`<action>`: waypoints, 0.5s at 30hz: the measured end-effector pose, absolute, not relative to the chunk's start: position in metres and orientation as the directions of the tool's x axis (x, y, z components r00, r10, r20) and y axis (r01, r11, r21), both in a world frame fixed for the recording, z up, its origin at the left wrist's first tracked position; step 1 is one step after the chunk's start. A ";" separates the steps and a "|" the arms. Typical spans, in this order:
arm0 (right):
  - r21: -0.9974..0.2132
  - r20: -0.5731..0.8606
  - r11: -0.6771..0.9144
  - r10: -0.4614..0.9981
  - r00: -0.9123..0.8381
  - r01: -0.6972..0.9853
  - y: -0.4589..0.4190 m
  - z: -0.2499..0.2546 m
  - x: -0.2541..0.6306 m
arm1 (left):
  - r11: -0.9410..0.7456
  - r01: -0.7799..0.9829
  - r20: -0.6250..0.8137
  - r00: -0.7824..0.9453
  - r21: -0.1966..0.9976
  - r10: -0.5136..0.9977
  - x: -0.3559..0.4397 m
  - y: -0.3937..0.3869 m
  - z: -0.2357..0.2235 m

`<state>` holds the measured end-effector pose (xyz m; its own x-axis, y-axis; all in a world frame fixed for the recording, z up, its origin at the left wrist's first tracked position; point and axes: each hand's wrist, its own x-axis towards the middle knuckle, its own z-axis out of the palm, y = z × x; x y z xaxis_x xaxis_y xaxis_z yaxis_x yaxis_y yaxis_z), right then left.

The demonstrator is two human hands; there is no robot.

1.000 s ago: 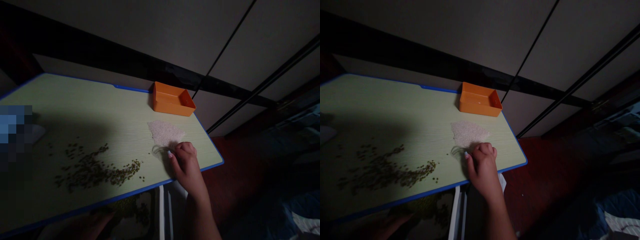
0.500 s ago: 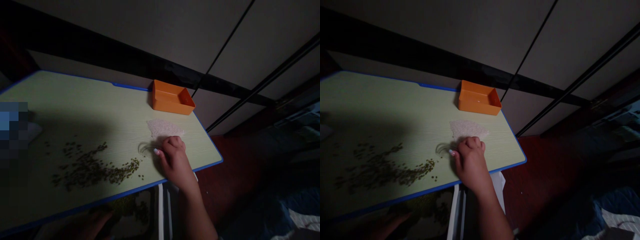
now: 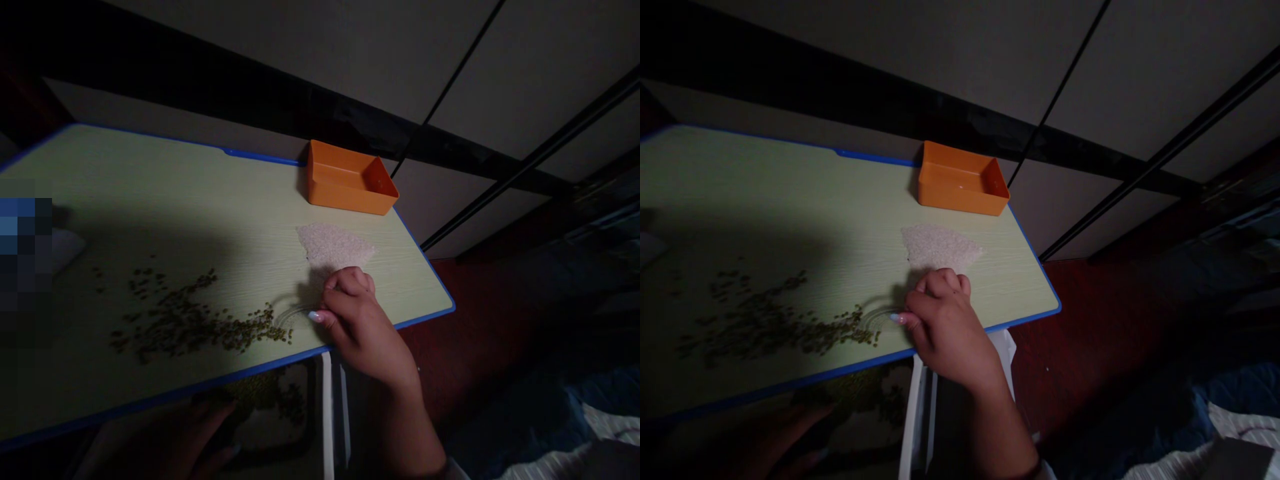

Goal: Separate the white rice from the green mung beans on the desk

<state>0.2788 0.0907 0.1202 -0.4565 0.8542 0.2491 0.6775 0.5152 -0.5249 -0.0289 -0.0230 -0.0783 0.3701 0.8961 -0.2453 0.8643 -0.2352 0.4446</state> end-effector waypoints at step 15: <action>-0.556 0.223 0.485 0.869 -0.441 0.675 0.082 0.120 0.298 | -0.242 0.875 -0.287 0.380 0.419 0.879 -0.022 -0.021 -0.059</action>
